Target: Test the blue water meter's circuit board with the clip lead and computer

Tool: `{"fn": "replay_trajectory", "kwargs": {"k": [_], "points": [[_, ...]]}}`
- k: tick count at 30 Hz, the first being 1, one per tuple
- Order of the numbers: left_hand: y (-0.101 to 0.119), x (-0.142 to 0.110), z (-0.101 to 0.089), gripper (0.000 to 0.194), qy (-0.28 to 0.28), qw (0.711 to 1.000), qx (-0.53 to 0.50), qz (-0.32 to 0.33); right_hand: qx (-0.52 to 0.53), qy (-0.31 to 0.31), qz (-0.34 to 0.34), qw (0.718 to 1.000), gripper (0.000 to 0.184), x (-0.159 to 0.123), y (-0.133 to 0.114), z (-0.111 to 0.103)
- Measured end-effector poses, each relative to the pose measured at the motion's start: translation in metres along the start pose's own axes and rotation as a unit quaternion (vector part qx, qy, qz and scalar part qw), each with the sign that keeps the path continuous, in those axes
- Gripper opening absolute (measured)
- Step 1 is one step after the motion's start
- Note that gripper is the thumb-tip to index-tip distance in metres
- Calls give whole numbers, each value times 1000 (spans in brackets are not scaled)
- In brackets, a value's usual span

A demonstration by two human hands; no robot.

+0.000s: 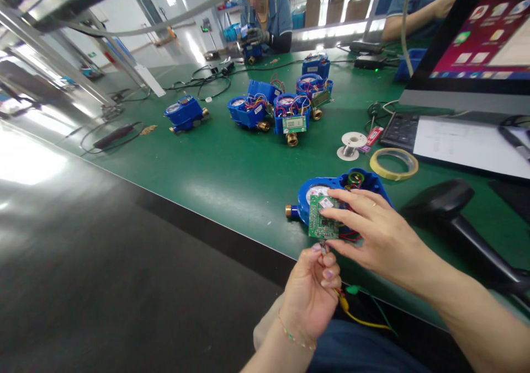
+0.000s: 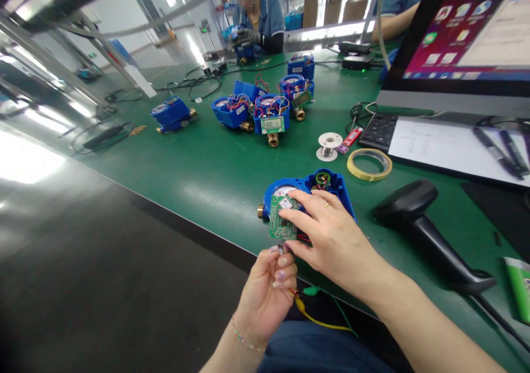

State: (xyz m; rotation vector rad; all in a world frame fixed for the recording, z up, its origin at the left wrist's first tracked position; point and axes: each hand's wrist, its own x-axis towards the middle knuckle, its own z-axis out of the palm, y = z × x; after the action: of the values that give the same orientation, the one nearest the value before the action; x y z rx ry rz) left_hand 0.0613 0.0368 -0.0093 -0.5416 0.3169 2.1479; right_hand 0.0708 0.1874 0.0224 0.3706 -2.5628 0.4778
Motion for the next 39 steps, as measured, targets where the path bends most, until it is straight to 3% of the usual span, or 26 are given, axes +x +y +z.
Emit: {"fn": "replay_trajectory", "kwargs": {"k": [5,9,22,39], "points": [[-5,-1,0,19,23,979,154,136,3,7,-7,1000,37,-3,2,1],[-6,-3,2,14,25,953,239,184,12,-2,-19,1000,49,-3,3,-1],[0,-5,7,17,39,941,295,159,10,2,-26,1000,50,-3,2,-3],[1,1,8,21,39,918,352,180,-2,1,-18,1000,52,-3,-2,-3]]}}
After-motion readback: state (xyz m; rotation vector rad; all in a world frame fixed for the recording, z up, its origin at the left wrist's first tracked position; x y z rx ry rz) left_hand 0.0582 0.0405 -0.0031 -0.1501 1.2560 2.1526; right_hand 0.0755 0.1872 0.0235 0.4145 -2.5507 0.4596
